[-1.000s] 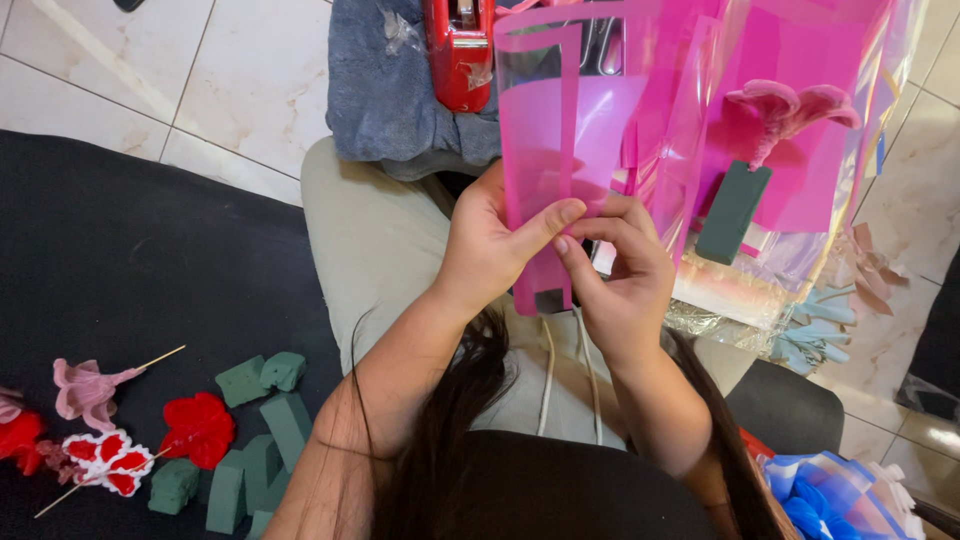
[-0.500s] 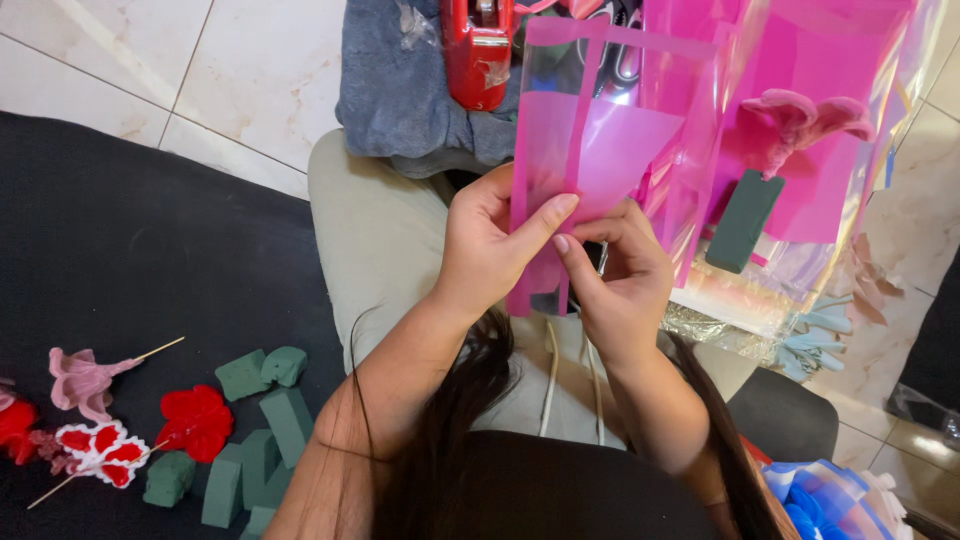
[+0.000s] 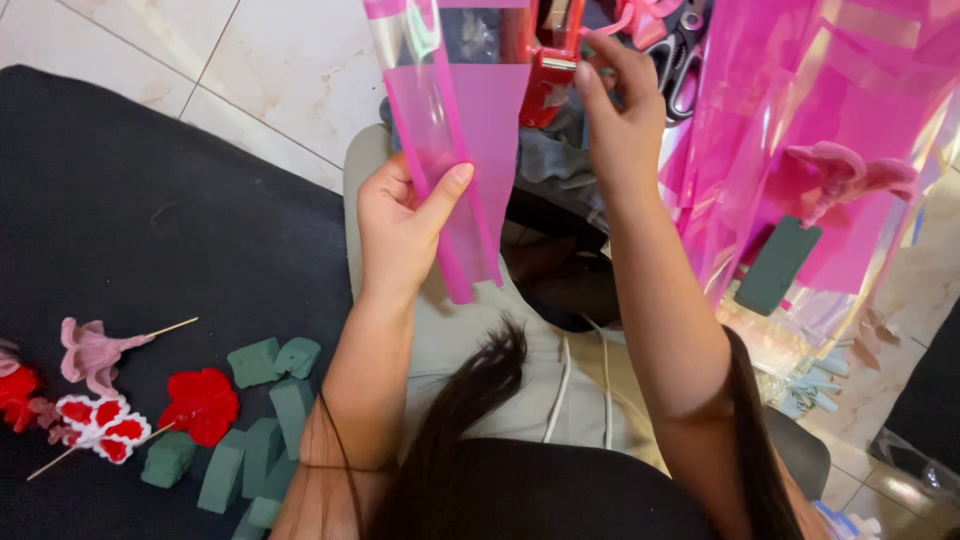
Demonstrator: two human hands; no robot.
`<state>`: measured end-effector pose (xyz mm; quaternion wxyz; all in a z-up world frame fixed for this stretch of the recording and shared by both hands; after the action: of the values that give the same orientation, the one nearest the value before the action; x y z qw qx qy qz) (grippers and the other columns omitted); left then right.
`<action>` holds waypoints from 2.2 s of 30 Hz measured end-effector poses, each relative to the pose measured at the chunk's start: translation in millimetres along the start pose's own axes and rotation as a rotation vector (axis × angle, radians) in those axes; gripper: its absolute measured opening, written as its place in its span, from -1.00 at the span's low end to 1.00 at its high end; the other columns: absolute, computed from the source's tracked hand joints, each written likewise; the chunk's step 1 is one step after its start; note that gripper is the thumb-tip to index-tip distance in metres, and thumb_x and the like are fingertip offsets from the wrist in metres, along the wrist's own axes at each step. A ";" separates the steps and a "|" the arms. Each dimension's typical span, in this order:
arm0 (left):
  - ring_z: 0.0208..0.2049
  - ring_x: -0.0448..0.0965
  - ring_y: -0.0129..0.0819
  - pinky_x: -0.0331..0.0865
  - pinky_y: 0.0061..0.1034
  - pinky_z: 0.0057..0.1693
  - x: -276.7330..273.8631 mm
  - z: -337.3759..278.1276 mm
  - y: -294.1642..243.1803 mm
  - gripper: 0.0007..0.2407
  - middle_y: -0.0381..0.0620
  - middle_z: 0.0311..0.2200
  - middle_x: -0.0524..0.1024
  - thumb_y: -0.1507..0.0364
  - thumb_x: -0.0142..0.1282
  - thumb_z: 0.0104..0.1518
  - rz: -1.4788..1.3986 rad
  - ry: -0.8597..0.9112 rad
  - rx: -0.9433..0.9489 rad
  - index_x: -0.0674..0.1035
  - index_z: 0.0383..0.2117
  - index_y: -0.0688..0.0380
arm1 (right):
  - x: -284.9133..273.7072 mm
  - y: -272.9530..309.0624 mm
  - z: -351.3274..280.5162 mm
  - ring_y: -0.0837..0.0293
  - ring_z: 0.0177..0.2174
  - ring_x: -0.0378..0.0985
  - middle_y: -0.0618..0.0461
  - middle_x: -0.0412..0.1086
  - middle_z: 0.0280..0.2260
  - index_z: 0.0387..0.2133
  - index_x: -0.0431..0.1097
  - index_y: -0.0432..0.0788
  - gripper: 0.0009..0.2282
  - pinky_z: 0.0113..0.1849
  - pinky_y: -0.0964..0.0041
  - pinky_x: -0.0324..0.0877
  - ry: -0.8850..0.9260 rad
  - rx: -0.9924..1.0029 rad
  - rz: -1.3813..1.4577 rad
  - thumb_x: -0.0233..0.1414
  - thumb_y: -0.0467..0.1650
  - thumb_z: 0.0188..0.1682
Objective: The person cuts a pink plastic sheet with scissors, rolls the sheet, and places it around a pink flower held in a foam block.
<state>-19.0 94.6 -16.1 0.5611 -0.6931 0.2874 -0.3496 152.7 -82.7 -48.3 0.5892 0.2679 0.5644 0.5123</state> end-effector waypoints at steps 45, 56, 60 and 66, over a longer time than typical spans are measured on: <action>-0.49 0.39 -0.64 0.35 -0.67 -0.27 92.0 -25.3 -27.3 -0.89 -0.34 -0.61 0.48 0.49 0.28 0.10 -0.010 0.137 0.159 0.59 -0.55 0.08 | -60.9 105.7 -80.4 0.14 -0.23 0.23 0.14 0.10 -0.33 -0.45 0.53 -0.13 -0.91 -0.12 0.25 0.23 -0.025 -0.098 -0.139 0.26 -0.44 0.01; -0.36 0.57 -0.59 0.53 -0.58 -0.17 111.7 -35.6 4.4 -0.93 -0.14 -0.48 0.63 0.54 0.38 0.08 -0.033 0.309 0.102 0.68 -0.41 0.16 | -88.9 34.4 -109.8 0.11 -0.25 0.35 0.01 0.27 -0.28 -0.38 0.54 -0.18 -0.82 -0.17 0.24 0.29 -0.026 0.069 0.133 0.37 -0.37 -0.11; -0.41 0.64 -0.57 0.55 -0.61 -0.23 125.2 -30.5 32.4 -0.92 -0.16 -0.48 0.64 0.52 0.37 0.08 -0.173 0.301 -0.083 0.66 -0.38 0.15 | -89.6 19.0 -123.6 0.16 -0.30 0.41 -0.01 0.37 -0.30 -0.46 0.50 -0.19 -0.85 -0.28 0.34 0.29 -0.003 0.144 0.238 0.35 -0.42 -0.12; -0.39 0.65 -0.58 0.55 -0.63 -0.20 123.2 -52.0 125.6 -0.74 -0.20 -0.38 0.64 0.48 0.41 0.02 -0.066 0.452 -0.418 0.65 -0.17 0.20 | -127.5 -48.4 -128.2 -0.01 -0.25 0.58 -0.14 0.48 -0.31 -0.29 0.54 -0.23 -0.76 -0.25 0.18 0.46 -0.190 0.296 0.042 0.31 -0.28 0.01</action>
<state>11.0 -58.5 -112.4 0.3166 -0.7070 0.4480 -0.4463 67.4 -247.9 -69.9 0.5832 0.4108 0.5697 0.4082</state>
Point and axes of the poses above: each hand's wrist, its own z-axis towards the middle knuckle, its own x-axis out of the palm, y = z × x, the point moved 3 cm from there along z, towards the middle knuckle
